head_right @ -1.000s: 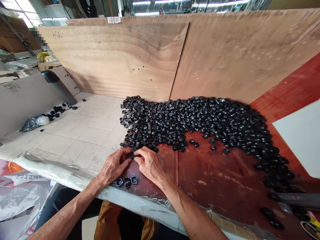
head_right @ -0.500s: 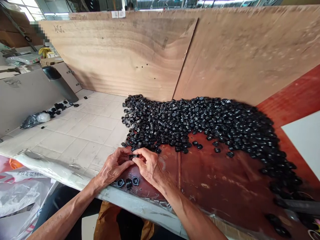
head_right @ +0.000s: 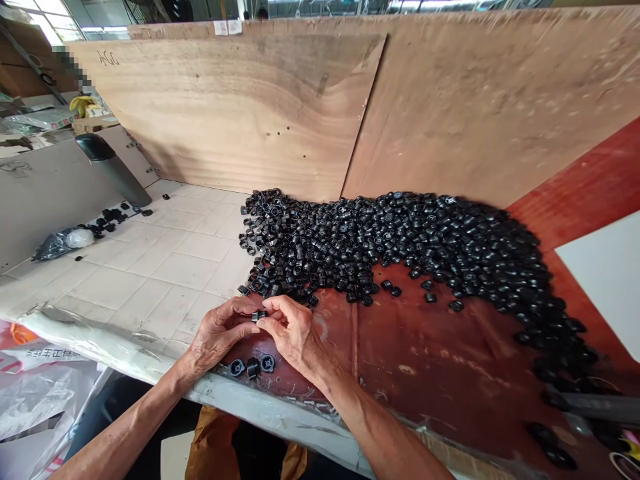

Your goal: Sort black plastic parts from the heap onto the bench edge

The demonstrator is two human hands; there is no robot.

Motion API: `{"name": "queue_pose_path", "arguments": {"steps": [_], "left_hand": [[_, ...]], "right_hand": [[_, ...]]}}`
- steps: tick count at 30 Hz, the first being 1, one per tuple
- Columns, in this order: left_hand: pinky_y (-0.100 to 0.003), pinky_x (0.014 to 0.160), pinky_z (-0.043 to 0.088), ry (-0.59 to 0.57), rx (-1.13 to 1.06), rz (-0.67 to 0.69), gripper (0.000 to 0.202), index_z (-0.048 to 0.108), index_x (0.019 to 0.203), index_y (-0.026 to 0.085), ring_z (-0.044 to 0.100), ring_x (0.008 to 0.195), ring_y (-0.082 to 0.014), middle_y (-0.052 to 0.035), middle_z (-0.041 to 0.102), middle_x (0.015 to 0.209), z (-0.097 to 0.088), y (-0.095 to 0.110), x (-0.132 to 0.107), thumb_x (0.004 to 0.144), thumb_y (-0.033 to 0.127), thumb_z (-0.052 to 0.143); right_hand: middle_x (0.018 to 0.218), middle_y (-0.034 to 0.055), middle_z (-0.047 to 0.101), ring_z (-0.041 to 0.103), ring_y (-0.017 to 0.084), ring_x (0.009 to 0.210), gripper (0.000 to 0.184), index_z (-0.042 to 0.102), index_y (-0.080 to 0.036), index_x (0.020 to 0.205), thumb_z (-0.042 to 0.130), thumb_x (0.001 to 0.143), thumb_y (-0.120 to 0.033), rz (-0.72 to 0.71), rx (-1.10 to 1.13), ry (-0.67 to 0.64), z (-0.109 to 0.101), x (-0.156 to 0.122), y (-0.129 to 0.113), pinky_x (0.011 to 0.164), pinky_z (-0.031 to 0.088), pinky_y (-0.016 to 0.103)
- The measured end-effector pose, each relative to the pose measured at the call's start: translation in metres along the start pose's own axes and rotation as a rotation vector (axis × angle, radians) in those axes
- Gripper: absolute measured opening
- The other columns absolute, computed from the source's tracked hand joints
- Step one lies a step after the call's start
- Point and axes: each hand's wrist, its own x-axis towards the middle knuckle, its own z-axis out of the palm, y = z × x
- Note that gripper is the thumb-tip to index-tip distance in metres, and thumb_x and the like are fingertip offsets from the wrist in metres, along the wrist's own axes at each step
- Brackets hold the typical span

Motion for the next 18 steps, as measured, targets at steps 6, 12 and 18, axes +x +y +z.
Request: {"name": "queue_pose_path", "arguments": {"steps": [6, 12, 18], "left_hand": [[-0.036, 0.099, 0.058, 0.000, 0.116, 0.229, 0.023, 0.071, 0.109, 0.024, 0.070, 0.108, -0.0212, -0.0035, 0.075, 0.107, 0.000, -0.001, 0.000, 0.090, 0.021, 0.084], [-0.033, 0.092, 0.059, 0.032, 0.148, 0.246, 0.020, 0.072, 0.105, 0.023, 0.070, 0.100, -0.0206, -0.0036, 0.075, 0.099, 0.003, 0.006, 0.001, 0.090, 0.028, 0.084], [-0.037, 0.098, 0.057, 0.038, 0.105, 0.251, 0.021, 0.075, 0.105, 0.024, 0.070, 0.107, -0.0236, -0.0055, 0.076, 0.101, 0.004, 0.007, 0.000, 0.089, 0.033, 0.085]], "right_hand": [[0.086, 0.0029, 0.078, 0.073, 0.017, 0.074, 0.015, 0.071, -0.023, 0.107, 0.061, 0.101, -0.032, -0.055, -0.156, -0.047, 0.003, -0.006, -0.002, 0.071, 0.057, 0.025], [0.063, 0.0002, 0.070, 0.068, 0.019, 0.057, 0.019, 0.072, -0.024, 0.097, 0.056, 0.100, -0.035, -0.018, -0.130, -0.093, -0.001, -0.003, -0.010, 0.056, 0.052, 0.026], [0.062, 0.0018, 0.070, 0.069, 0.020, 0.056, 0.025, 0.074, -0.024, 0.086, 0.062, 0.094, -0.044, 0.121, 0.009, -0.071, 0.004, -0.002, 0.001, 0.055, 0.053, 0.027]]}}
